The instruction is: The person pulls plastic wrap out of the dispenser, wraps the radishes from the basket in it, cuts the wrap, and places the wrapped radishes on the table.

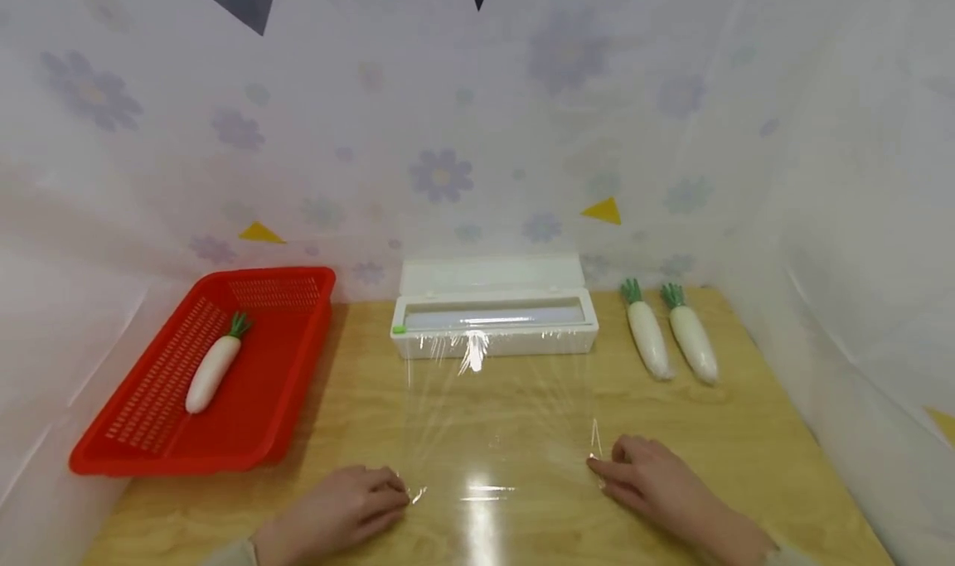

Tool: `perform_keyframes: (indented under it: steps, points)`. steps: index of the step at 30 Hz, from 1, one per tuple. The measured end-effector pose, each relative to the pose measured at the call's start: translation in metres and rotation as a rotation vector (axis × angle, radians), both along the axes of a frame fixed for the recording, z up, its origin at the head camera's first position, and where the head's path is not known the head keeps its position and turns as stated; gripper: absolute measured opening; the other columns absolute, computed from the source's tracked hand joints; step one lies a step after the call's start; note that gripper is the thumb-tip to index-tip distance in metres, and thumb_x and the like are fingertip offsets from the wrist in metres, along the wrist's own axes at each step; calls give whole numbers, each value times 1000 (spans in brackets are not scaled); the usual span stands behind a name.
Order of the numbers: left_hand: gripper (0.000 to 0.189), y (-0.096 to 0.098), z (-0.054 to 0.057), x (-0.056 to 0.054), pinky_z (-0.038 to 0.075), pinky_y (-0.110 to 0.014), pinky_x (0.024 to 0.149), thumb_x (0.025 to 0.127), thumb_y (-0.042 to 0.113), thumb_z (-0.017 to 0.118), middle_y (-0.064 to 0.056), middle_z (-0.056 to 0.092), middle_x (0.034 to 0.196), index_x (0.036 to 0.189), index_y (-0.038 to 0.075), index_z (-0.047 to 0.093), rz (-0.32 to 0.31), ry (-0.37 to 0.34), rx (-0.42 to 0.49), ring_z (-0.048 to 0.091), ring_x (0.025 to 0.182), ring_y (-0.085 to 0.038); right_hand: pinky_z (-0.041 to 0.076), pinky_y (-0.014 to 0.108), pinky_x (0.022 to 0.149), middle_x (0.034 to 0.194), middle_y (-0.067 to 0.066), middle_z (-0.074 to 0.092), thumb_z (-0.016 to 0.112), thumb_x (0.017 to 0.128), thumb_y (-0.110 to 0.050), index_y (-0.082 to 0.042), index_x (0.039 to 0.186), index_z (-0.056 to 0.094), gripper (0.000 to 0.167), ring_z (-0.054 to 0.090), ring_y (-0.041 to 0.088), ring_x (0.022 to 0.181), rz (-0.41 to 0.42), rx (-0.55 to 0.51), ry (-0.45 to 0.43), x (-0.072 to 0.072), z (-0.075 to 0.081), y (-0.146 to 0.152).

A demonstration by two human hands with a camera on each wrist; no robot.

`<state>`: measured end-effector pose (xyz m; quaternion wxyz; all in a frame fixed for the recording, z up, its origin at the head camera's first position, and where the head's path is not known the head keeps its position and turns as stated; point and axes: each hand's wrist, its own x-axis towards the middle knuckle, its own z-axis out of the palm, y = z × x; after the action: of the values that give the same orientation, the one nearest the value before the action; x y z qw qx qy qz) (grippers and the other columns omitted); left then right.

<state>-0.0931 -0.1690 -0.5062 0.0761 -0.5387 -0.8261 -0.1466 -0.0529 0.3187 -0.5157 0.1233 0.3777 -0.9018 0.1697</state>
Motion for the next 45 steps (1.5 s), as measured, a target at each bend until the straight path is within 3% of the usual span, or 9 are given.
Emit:
perform_keyframes:
  steps: [9,17,23,27,32,36,40,42,45]
  points:
    - [20,3,-4,4,50,-17,71,102,25,69,9,68,103,120,18,75,34,-84,4,63,83,-2,37,17,64,99,-17,52,87,85,-23,-21,126,77,42,39,-6,81,1,8,13,2,-1,3]
    - [15,3,-8,4,51,-19,71,98,25,74,9,67,104,112,21,78,58,-44,26,65,84,-3,34,20,66,99,-19,51,87,84,-27,-24,125,78,42,39,-6,81,-33,33,37,2,-2,3]
    - [9,5,-3,4,50,-20,70,100,26,72,10,68,101,108,24,76,55,-34,-3,64,83,-4,33,18,65,99,-19,51,88,83,-25,-23,125,78,44,39,-7,80,-30,8,24,2,-4,4]
    - [18,4,12,-3,50,-20,71,95,21,76,11,68,99,113,22,76,12,-8,59,65,83,-4,36,15,65,100,-17,52,89,82,-20,-19,125,78,45,40,-6,81,-1,-26,20,1,-4,3]
    - [23,-3,54,-27,53,-19,69,94,16,77,7,71,97,117,15,76,13,56,173,66,79,-5,36,14,64,100,-16,53,86,86,-22,-17,126,77,41,40,-6,82,23,-40,6,-1,-5,4]
    - [21,-20,91,-54,53,-20,63,96,17,75,6,72,94,117,13,77,169,56,210,63,72,-5,36,12,65,101,-16,54,87,85,-20,-16,126,77,42,41,-6,82,38,-52,6,-3,-4,6]
    - [23,-45,121,-84,53,-26,64,94,12,77,4,73,96,118,10,77,402,-39,259,59,74,-6,35,12,66,101,-16,53,87,84,-20,-16,125,77,43,41,-6,82,47,-39,7,-5,-2,6]
    - [22,-60,132,-100,56,-36,70,97,13,74,-2,74,102,119,8,76,507,-87,283,63,81,-13,34,11,67,100,-16,52,87,84,-20,-16,125,78,42,40,-6,82,59,-33,15,-6,-2,6]
    - [29,-85,143,-123,55,-52,90,103,22,68,-13,72,120,126,5,72,670,-249,291,66,104,-29,33,10,68,99,-16,52,88,83,-20,-16,124,78,42,40,-6,83,80,-35,18,-6,-2,7]
